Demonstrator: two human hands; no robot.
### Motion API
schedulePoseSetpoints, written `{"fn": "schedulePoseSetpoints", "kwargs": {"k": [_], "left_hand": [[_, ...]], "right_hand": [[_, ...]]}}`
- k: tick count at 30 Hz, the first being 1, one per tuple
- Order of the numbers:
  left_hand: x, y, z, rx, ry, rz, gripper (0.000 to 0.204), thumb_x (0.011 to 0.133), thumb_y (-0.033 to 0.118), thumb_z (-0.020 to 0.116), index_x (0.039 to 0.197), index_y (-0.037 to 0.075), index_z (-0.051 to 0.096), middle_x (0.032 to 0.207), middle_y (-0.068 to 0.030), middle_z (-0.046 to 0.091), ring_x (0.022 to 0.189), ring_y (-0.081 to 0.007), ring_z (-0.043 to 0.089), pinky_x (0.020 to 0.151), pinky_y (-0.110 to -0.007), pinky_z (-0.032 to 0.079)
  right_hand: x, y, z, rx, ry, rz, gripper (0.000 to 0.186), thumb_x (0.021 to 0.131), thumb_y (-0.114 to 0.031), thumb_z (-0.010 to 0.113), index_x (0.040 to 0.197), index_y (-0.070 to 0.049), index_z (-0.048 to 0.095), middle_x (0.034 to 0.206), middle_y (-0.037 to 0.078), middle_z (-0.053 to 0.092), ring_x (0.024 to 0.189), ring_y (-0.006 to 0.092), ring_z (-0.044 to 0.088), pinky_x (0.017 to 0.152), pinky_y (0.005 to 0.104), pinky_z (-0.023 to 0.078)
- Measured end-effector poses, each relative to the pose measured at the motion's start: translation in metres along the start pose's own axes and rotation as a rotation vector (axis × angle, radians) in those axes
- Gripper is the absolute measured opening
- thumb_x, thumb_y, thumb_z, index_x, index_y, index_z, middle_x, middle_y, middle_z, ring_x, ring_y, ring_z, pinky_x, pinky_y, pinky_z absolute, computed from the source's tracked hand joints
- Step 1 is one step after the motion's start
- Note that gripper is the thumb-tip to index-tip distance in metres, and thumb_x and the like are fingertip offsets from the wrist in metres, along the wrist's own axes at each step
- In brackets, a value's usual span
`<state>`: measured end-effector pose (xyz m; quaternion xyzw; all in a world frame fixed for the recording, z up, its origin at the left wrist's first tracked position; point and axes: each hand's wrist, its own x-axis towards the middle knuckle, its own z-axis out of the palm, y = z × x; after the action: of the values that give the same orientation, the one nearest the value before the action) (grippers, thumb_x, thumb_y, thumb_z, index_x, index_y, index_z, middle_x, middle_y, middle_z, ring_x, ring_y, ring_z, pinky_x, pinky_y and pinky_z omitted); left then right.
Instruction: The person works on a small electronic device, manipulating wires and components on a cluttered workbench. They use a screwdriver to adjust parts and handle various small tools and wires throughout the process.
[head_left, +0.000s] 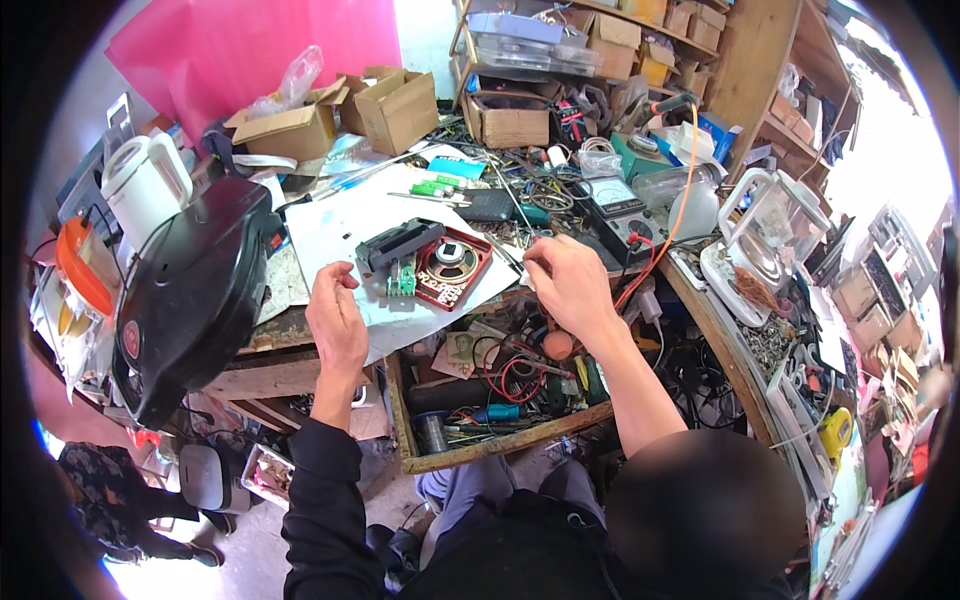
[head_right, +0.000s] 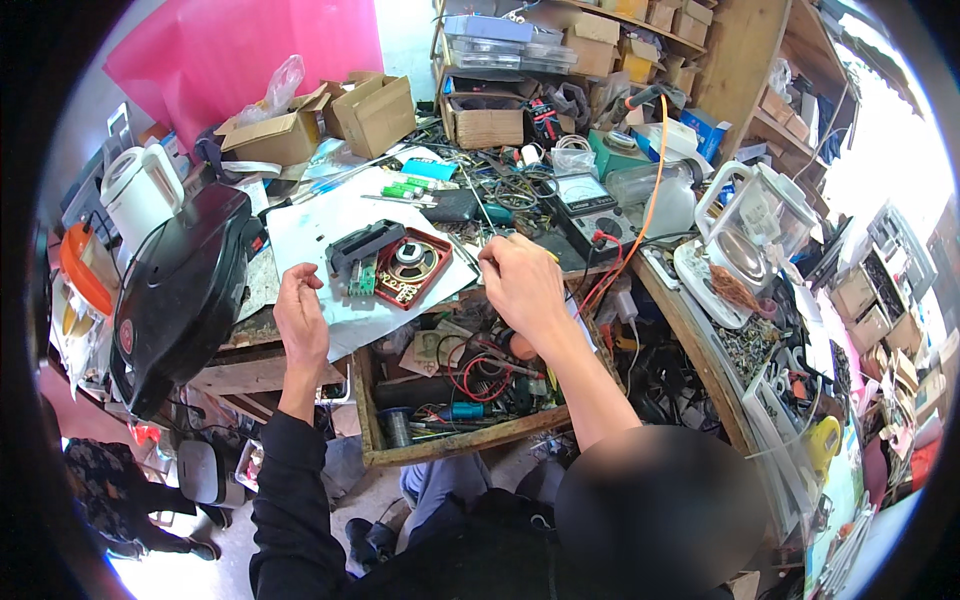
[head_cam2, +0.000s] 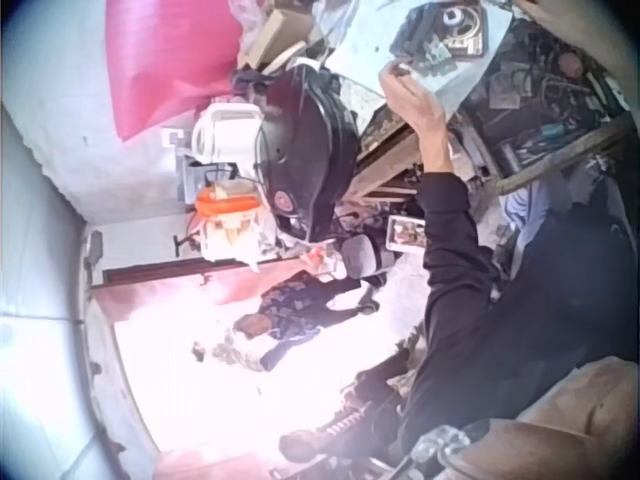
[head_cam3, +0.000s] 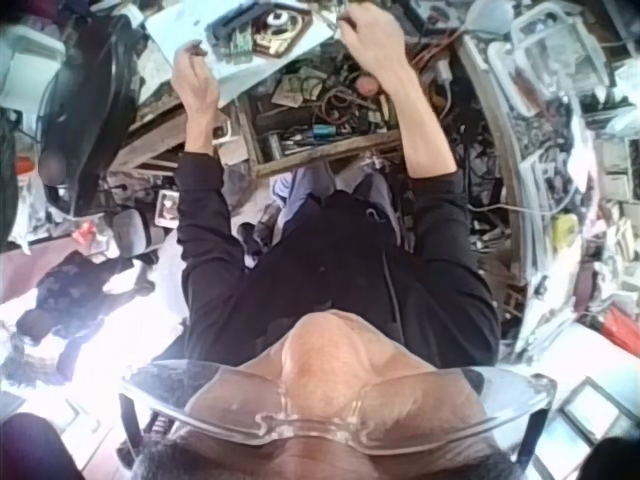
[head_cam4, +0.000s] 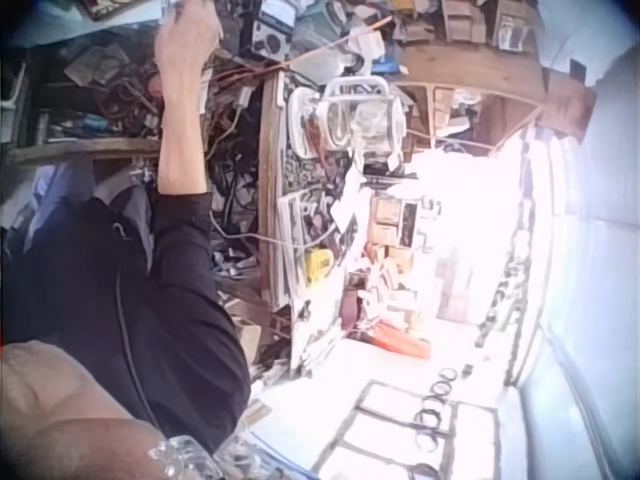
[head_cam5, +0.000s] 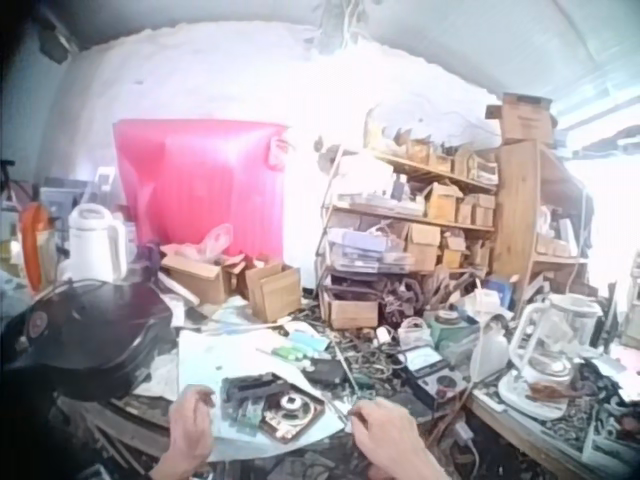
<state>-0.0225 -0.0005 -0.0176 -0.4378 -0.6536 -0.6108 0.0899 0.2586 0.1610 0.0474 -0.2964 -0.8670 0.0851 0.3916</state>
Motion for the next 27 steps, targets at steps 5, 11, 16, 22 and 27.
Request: {"fn": "schedulePoseSetpoints", "kwargs": {"k": [5,11,16,22,27], "left_hand": [[-0.002,0.007,0.001,-0.086,0.053,-0.055,0.028,0.107,0.001,0.045,0.125,-0.002,0.066,0.1,-0.0107,0.073,0.073,-0.0115,0.056,0.069,-0.031,0.049],[-0.001,0.001,-0.003,-0.088,0.027,-0.081,0.027,0.107,0.001,0.046,0.126,-0.002,0.066,0.099,-0.0102,0.075,0.073,-0.0111,0.057,0.069,-0.03,0.049],[-0.003,0.004,-0.004,-0.123,0.053,-0.083,0.027,0.107,0.001,0.047,0.127,-0.002,0.065,0.103,-0.011,0.075,0.075,-0.0117,0.059,0.071,-0.029,0.051],[-0.005,0.001,-0.006,-0.169,0.066,-0.106,0.029,0.108,-0.001,0.046,0.133,-0.002,0.061,0.114,-0.0133,0.076,0.077,-0.0131,0.061,0.074,-0.03,0.053],[-0.004,0.006,-0.006,-0.158,0.061,-0.061,0.027,0.109,-0.001,0.047,0.131,-0.002,0.062,0.113,-0.0128,0.075,0.079,-0.0138,0.065,0.075,-0.03,0.054]], "right_hand": [[0.04,-0.003,0.017,-0.211,-0.209,0.064,0.017,0.092,-0.016,0.07,0.092,-0.001,0.077,0.098,0.021,0.076,0.098,0.0413,0.074,0.087,0.0513,0.059],[0.06,-0.005,0.025,-0.35,-0.387,0.158,0.022,0.084,-0.016,0.073,0.089,0.004,0.078,0.093,0.029,0.076,0.095,0.0449,0.076,0.088,0.0536,0.06],[0.066,-0.013,0.019,-0.313,-0.417,0.178,0.022,0.088,-0.013,0.071,0.096,0.006,0.079,0.098,0.03,0.077,0.1,0.0454,0.076,0.091,0.0527,0.061],[0.066,0.008,0.025,-0.058,-0.076,0.136,0.026,0.093,-0.016,0.068,0.103,0.007,0.069,0.092,0.03,0.075,0.092,0.0483,0.074,0.085,0.056,0.058],[0.058,0.007,0.029,0.447,-0.056,0.282,0.023,0.095,-0.008,0.066,0.114,0.005,0.066,0.081,0.016,0.076,0.073,0.0227,0.078,0.065,0.0365,0.061]]}}
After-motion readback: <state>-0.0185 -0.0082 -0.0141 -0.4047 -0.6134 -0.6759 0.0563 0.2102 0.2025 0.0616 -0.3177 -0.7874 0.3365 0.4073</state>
